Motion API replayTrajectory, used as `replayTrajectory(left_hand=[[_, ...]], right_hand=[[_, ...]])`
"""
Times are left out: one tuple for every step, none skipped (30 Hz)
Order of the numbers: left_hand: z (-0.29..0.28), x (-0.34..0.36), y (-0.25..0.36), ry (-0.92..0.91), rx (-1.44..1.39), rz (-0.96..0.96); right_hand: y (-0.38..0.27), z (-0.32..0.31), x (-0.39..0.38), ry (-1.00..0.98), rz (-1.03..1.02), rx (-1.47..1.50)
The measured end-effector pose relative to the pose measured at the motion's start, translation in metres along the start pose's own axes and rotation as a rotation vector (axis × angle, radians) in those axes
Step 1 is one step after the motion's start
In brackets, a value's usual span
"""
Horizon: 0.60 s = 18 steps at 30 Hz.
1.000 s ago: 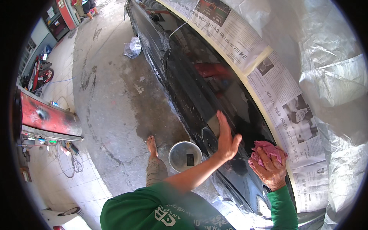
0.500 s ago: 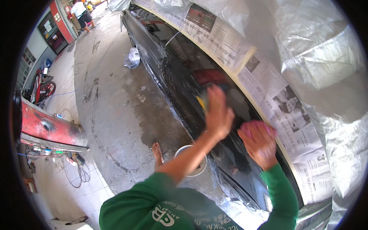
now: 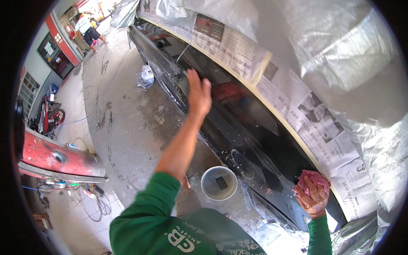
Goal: The person sands the surface of a black car hood using a sanding block and water from a bucket. They repeatedly rub the hood, dip the block in water, and wipe the surface with a cloth.
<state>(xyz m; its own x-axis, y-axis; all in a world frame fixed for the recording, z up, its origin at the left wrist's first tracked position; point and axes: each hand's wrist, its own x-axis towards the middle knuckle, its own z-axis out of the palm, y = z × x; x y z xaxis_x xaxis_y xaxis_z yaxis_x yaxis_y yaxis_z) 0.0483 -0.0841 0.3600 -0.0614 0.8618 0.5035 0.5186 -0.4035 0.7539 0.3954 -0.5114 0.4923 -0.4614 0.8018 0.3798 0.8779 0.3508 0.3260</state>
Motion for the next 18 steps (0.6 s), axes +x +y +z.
replayTrajectory(left_hand=[[0.011,-0.045,0.036,0.002,0.014,0.079],[0.018,-0.087,0.060,0.023,-0.044,0.188],[0.022,-0.124,0.083,0.001,-0.102,0.240],[0.023,-0.151,0.098,-0.037,-0.106,0.320],[0.019,-0.164,0.109,-0.133,-0.196,0.344],[0.018,-0.155,0.092,-0.167,-0.124,0.438],[0.016,-0.133,0.069,-0.199,-0.054,0.533],[0.008,-0.100,0.054,-0.164,0.010,0.497],[0.002,-0.052,0.028,-0.070,0.020,0.376],[-0.009,-0.004,0.000,0.027,0.031,0.246],[-0.023,0.044,-0.027,0.122,0.032,0.119],[-0.056,0.089,-0.057,0.128,0.034,0.008],[-0.066,0.109,-0.064,0.078,0.138,-0.085],[-0.052,0.103,-0.051,0.082,0.086,-0.065],[-0.030,0.079,-0.024,0.061,0.037,-0.044],[-0.007,0.039,0.009,0.003,0.170,0.069],[0.011,-0.007,0.051,-0.012,0.137,0.156],[0.021,-0.064,0.089,-0.057,0.061,0.261]], right_hand=[[0.000,0.002,0.000,-0.008,0.012,-0.019],[0.003,0.002,0.003,-0.018,0.006,-0.037],[0.006,0.004,0.002,-0.011,0.005,-0.036],[0.006,0.006,0.001,-0.009,0.004,-0.026],[0.005,0.007,0.000,-0.001,0.009,-0.018],[0.004,0.005,-0.006,-0.039,0.018,-0.053],[0.003,0.006,-0.010,-0.033,0.027,-0.052],[0.002,0.006,-0.015,-0.030,0.041,-0.055],[0.003,0.006,-0.016,-0.029,0.050,-0.060],[0.003,0.006,-0.012,-0.030,0.046,-0.072],[0.003,0.010,-0.012,-0.006,0.038,-0.056],[0.005,0.020,-0.011,0.035,0.024,-0.034],[0.011,0.023,-0.009,0.060,0.013,-0.035],[0.015,0.020,-0.008,0.052,0.009,-0.052],[0.011,0.017,-0.010,0.029,0.025,-0.060],[0.008,0.014,-0.012,0.006,0.040,-0.064],[0.005,0.012,-0.013,-0.006,0.052,-0.068],[0.006,0.012,-0.006,-0.015,0.043,-0.061]])
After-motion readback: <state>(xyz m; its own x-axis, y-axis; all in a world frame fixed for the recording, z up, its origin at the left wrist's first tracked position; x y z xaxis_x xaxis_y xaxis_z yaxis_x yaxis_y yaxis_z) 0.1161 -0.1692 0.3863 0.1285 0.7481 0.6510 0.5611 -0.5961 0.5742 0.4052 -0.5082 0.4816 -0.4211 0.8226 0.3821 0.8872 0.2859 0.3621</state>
